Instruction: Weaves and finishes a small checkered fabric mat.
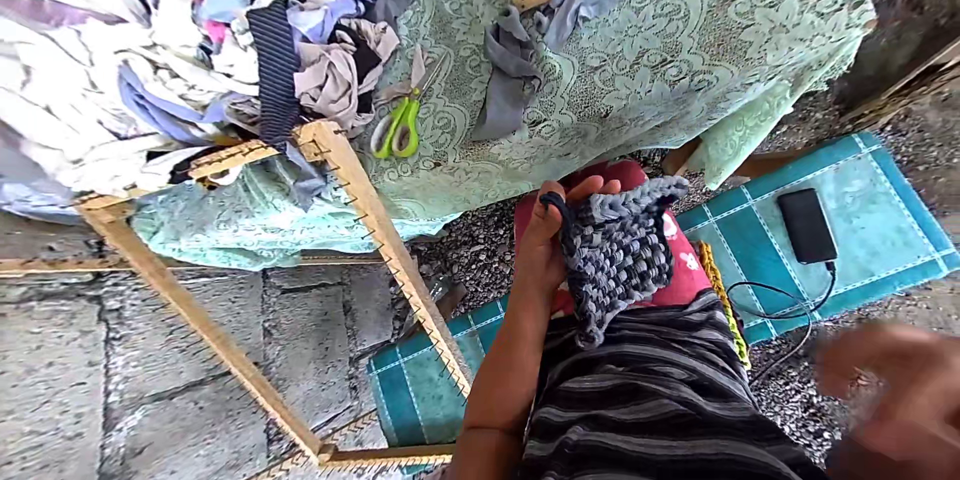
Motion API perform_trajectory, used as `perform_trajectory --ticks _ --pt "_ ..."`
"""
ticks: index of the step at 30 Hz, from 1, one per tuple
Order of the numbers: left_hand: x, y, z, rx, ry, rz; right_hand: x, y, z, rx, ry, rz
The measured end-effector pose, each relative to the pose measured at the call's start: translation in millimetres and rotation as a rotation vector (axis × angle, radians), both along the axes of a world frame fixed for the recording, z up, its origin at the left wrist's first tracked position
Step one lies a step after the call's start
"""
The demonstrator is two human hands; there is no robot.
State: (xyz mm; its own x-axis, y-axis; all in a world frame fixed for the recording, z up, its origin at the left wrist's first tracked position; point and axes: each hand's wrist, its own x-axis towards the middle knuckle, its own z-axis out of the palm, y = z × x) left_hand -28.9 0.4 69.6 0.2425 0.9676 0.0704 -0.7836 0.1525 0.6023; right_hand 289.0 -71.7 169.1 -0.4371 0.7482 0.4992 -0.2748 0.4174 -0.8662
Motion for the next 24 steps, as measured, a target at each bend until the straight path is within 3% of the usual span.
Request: perform_trajectory --ticks 2,10,15,17,19,22,24 --pt "8.4 4.8 7.1 -0.012 0.031 -0.038 -25.8 24.6 -13.3 0.053 -0.179 0.113" --pt "36.0 5.2 17.0 0.159 0.286 -0.053 -80.2 70.8 -56.5 -0.009 -0.425 -0.185" --pt "40.4 7.3 20.5 -0.040 0.412 -0.074 -85.0 67.3 -73.7 -0.129 -0.404 -0.247" --pt "38.5 5.2 21.2 -0.055 0.619 0.015 -85.9 65.6 -76.3 -0.166 -0.373 -0.274" --pt "31.8 -3.3 19.5 0.029 0.837 0.236 -86.3 64.0 -76.7 -0.197 -0.365 -0.312" --pt "29.1 -23.4 22.4 0.327 1.046 0.616 -89.3 63.8 -78.0 -0.252 -0.371 -0.383" --pt "36.5 -35.4 24.3 0.517 1.208 0.703 -92.5 64.7 -78.8 -0.278 -0.374 -0.422"
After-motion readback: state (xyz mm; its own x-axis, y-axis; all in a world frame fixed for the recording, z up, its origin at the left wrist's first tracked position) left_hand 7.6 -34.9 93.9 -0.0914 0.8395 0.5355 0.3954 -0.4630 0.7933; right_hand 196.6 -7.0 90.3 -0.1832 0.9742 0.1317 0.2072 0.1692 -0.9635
